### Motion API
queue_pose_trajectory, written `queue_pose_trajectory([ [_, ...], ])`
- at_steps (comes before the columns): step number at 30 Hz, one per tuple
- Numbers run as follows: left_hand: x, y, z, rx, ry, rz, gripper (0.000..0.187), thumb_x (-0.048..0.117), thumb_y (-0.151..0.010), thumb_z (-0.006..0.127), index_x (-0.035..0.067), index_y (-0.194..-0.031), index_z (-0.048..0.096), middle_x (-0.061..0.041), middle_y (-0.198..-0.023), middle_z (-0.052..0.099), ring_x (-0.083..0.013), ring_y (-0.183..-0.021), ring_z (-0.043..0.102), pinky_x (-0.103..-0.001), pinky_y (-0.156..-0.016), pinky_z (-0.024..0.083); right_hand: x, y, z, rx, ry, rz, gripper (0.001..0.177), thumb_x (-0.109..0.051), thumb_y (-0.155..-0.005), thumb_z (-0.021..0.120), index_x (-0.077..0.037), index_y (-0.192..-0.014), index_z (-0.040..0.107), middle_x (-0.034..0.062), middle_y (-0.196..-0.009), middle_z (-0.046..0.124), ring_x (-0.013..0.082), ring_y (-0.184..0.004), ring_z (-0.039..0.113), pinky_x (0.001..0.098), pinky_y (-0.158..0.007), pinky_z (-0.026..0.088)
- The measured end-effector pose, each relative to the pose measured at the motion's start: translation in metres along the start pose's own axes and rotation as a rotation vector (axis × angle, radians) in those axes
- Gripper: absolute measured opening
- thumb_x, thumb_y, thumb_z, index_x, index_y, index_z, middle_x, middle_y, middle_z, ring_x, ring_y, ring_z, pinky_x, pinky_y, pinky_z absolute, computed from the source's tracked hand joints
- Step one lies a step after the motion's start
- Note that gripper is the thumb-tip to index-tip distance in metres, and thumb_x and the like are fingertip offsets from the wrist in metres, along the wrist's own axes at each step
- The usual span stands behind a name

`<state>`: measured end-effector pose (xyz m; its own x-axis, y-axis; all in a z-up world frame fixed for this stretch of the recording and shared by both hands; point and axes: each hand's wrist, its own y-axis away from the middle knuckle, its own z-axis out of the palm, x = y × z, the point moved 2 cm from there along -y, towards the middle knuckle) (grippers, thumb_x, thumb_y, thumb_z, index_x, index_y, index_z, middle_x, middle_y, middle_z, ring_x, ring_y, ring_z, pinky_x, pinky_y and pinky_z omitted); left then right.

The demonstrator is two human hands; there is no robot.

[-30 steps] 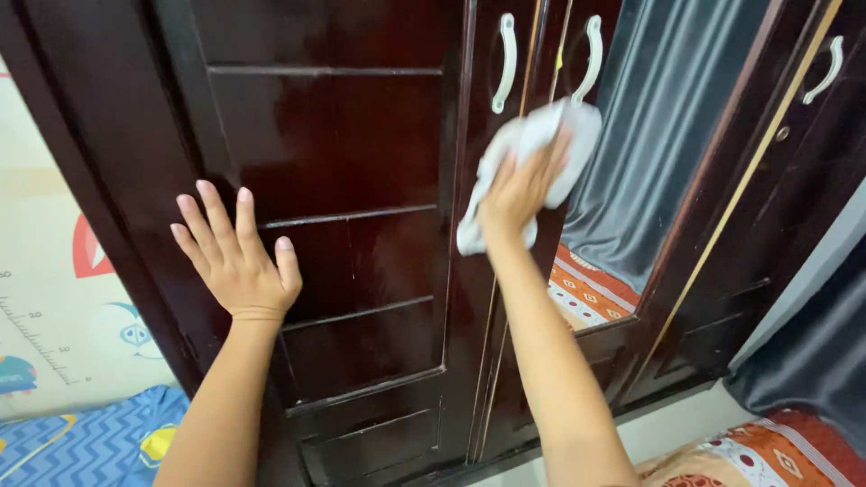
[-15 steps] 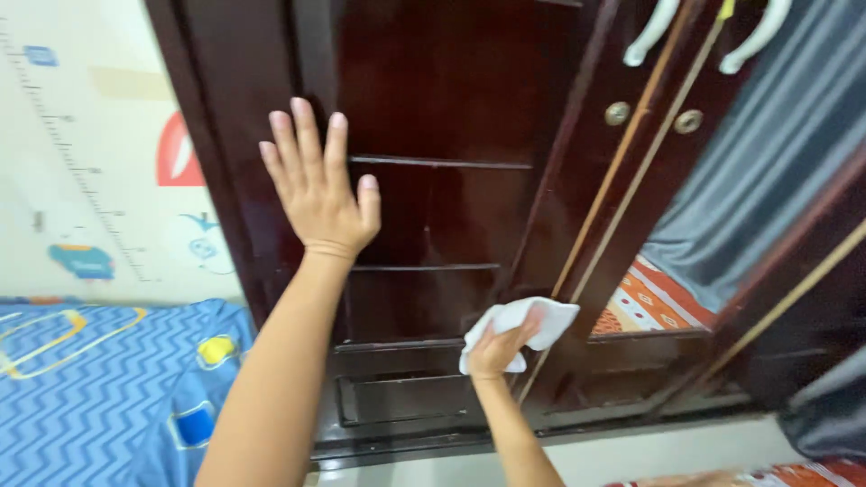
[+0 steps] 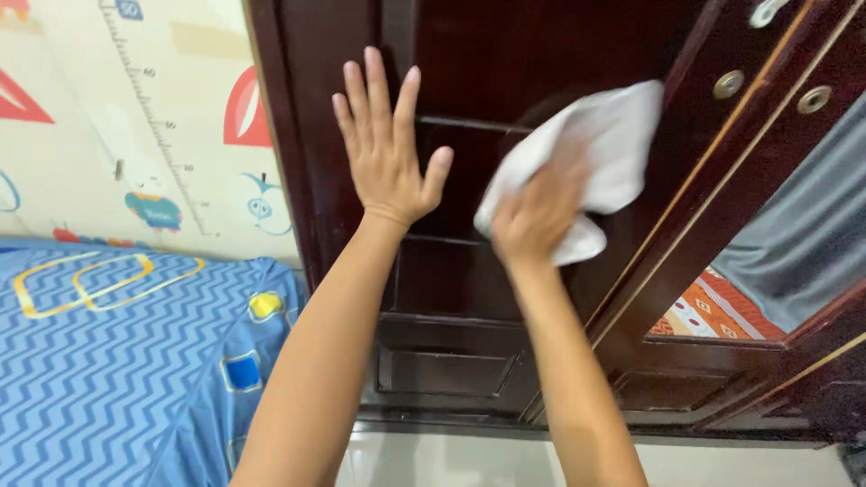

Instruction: Cleaning the exterior surfaces of a dark wooden wardrobe using a white cloth.

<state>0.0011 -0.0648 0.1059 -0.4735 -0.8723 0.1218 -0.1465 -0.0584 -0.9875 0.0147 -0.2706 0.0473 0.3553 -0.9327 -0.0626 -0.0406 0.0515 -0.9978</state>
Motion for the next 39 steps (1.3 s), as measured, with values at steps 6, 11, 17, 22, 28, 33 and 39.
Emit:
queue_pose_trajectory([
  [6, -0.015, 0.003, -0.043, -0.068, 0.257, 0.067, 0.079, 0.057, -0.108, 0.048, 0.012, -0.168, 0.023, -0.019, -0.173, 0.012, -0.0378, -0.161, 0.005, -0.054, -0.133, 0.003, -0.023, 0.190, -0.028, -0.317, -0.079, -0.451, 0.041, -0.022, -0.099, 0.057, -0.011, -0.139, 0.057, 0.0095, -0.141, 0.057, 0.0329, -0.131, 0.052, 0.0507, -0.110, 0.044],
  [11, -0.086, 0.030, -0.098, -0.142, 0.316, -0.134, 0.065, 0.033, -0.110, 0.053, 0.013, -0.166, 0.026, -0.012, -0.176, 0.017, -0.0300, -0.166, 0.011, -0.049, -0.132, 0.007, -0.035, 0.155, -0.023, -0.376, 0.028, -0.220, 0.052, -0.030, -0.108, 0.051, -0.007, -0.153, 0.040, 0.0131, -0.158, 0.038, 0.0374, -0.145, 0.031, 0.0584, -0.118, 0.022],
  [17, -0.142, 0.062, -0.095, -0.604, 0.297, -0.500, 0.071, 0.049, -0.102, 0.030, 0.015, -0.164, 0.022, -0.007, -0.172, 0.018, -0.0323, -0.158, 0.007, -0.058, -0.120, -0.002, -0.122, -0.008, 0.027, -0.438, 0.170, 0.060, 0.069, -0.040, -0.118, 0.043, -0.002, -0.170, 0.019, 0.0168, -0.178, 0.014, 0.0422, -0.161, 0.005, 0.0670, -0.127, -0.004],
  [22, -0.156, 0.124, -0.064, -0.483, 1.101, -0.645, 0.080, 0.061, -0.106, 0.013, 0.009, -0.166, 0.021, -0.009, -0.174, 0.019, -0.0273, -0.162, 0.009, -0.044, -0.129, 0.001, -0.188, 0.011, 0.062, -0.188, 0.032, -0.150, 0.060, -0.039, -0.118, 0.030, -0.008, -0.168, 0.017, 0.0110, -0.176, 0.011, 0.0385, -0.161, 0.004, 0.0618, -0.132, 0.001],
  [28, -0.150, 0.224, -0.066, -0.319, 1.344, -0.821, 0.079, 0.061, -0.107, 0.017, 0.006, -0.165, 0.024, -0.010, -0.174, 0.018, -0.0237, -0.163, 0.009, -0.039, -0.130, 0.001, -0.163, 0.228, 0.047, -0.500, -0.015, -0.835, 0.052, -0.028, -0.108, 0.051, -0.010, -0.157, 0.042, 0.0159, -0.161, 0.043, 0.0403, -0.147, 0.042, 0.0529, -0.123, 0.035],
  [33, -0.154, 0.269, -0.087, -0.346, 1.244, -0.984, 0.078, 0.059, -0.105, 0.021, 0.007, -0.163, 0.024, -0.010, -0.173, 0.018, -0.0221, -0.161, 0.008, -0.039, -0.127, 0.000, -0.144, 0.252, 0.030, -0.686, 0.053, -1.503, 0.068, -0.032, -0.087, 0.053, -0.014, -0.152, 0.041, -0.0011, -0.160, 0.040, 0.0132, -0.148, 0.041, 0.0375, -0.121, 0.039],
  [39, -0.156, 0.276, -0.088, -0.294, 1.152, -1.021, 0.073, 0.054, -0.107, 0.027, 0.007, -0.163, 0.026, -0.015, -0.171, 0.025, -0.0243, -0.160, 0.016, -0.040, -0.128, 0.004, -0.148, 0.077, 0.041, -0.335, 0.073, -0.888, 0.042, -0.015, -0.109, 0.061, -0.006, -0.150, 0.054, 0.0123, -0.148, 0.058, 0.0284, -0.136, 0.056, 0.0433, -0.112, 0.050],
])
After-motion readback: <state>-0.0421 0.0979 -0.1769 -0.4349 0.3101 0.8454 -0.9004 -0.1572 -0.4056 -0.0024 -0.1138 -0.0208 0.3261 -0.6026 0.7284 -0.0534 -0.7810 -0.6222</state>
